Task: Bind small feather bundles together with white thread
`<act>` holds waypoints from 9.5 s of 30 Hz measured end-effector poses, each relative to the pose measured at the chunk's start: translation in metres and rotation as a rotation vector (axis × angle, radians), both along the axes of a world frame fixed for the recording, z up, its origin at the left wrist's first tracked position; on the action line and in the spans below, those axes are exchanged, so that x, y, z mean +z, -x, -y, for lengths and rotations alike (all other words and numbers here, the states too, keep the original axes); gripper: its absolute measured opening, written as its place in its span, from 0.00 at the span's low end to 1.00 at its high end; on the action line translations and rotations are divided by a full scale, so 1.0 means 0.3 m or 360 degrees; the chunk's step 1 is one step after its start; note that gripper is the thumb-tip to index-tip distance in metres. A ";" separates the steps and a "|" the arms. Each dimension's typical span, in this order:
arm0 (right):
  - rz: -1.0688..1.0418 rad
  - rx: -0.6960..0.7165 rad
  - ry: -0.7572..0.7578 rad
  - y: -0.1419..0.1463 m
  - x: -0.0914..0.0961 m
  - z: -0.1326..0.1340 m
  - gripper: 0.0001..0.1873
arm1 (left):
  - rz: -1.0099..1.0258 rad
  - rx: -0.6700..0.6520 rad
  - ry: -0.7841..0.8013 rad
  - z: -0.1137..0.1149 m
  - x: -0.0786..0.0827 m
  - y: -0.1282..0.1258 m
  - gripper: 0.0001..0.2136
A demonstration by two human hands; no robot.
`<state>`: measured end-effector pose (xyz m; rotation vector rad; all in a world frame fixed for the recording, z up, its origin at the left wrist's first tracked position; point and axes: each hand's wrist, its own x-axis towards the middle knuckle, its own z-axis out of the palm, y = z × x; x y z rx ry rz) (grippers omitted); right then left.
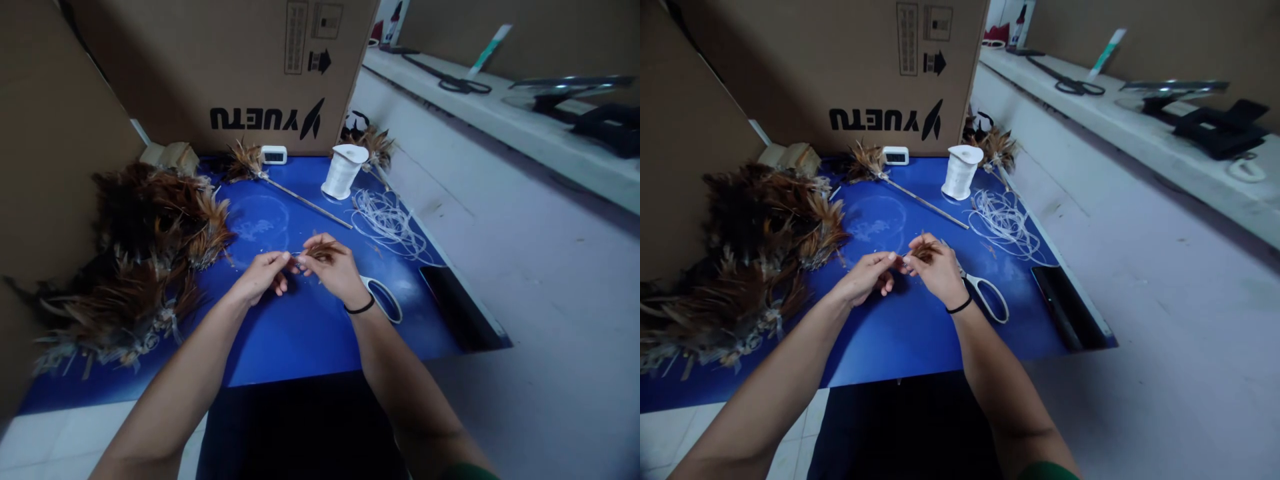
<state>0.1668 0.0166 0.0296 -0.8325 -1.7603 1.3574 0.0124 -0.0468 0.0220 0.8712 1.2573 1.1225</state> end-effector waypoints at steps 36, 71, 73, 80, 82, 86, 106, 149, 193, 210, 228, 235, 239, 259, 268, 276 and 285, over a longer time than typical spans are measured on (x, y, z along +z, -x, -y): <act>-0.0352 0.0162 0.0607 0.028 0.036 0.034 0.18 | -0.0342 0.0273 -0.0449 0.013 -0.019 -0.052 0.16; -0.0315 0.0208 0.0606 0.021 0.024 0.019 0.18 | 0.0197 -0.0187 -0.0093 0.021 0.022 -0.024 0.14; -0.0279 0.0229 0.0624 0.022 0.030 0.020 0.17 | 0.0182 -0.0124 -0.0070 0.021 0.019 -0.020 0.13; -0.0188 -0.0299 0.0177 -0.056 0.054 -0.051 0.14 | 0.0212 0.0149 -0.0235 0.006 0.015 -0.006 0.10; -0.0003 -0.0461 -0.0111 -0.085 0.048 -0.078 0.09 | 0.0249 0.0253 -0.0273 -0.002 0.014 0.000 0.10; 0.0805 -0.0365 -0.0649 -0.096 0.033 -0.084 0.05 | 0.0294 0.0428 -0.0318 -0.018 0.003 0.015 0.10; 0.1191 -0.0058 -0.0982 -0.060 0.072 -0.007 0.08 | 0.0323 0.0417 -0.0201 -0.013 0.003 -0.006 0.12; 0.1372 0.0193 -0.2089 -0.018 0.149 0.057 0.13 | -0.1191 0.0124 -0.0653 0.008 -0.008 -0.014 0.11; 0.1566 0.0668 -0.1638 -0.008 0.294 0.043 0.08 | -0.1073 -0.0185 -0.1019 0.026 0.001 -0.033 0.07; 0.0368 0.0361 -0.0183 -0.036 0.116 -0.032 0.12 | -0.0323 0.0243 -0.0788 0.019 0.019 -0.022 0.10; 0.1630 0.0358 -0.1831 -0.006 0.244 0.072 0.10 | -0.1644 0.0005 -0.1203 0.028 -0.006 -0.034 0.10; 0.1244 0.0941 -0.1206 -0.001 0.308 -0.080 0.06 | -0.1198 -0.0369 -0.1191 0.039 0.041 -0.020 0.10; 0.0657 0.1151 -0.0508 -0.021 0.245 -0.162 0.10 | -0.0490 -0.0318 -0.0952 0.042 0.056 -0.018 0.10; 0.0021 -0.0030 -0.0368 0.008 0.049 0.032 0.06 | 0.0611 0.0188 -0.0307 0.017 0.009 -0.043 0.08; -0.0214 0.0069 0.0002 0.010 0.032 0.021 0.10 | 0.0637 0.0199 -0.0296 0.014 0.001 -0.052 0.08; -0.0057 -0.0196 -0.0457 0.011 0.041 0.050 0.06 | 0.0358 0.0380 -0.0380 0.001 -0.016 -0.055 0.08; -0.0158 -0.0207 -0.0183 0.017 0.016 0.037 0.03 | 0.0182 0.0369 -0.0373 0.012 -0.001 -0.071 0.10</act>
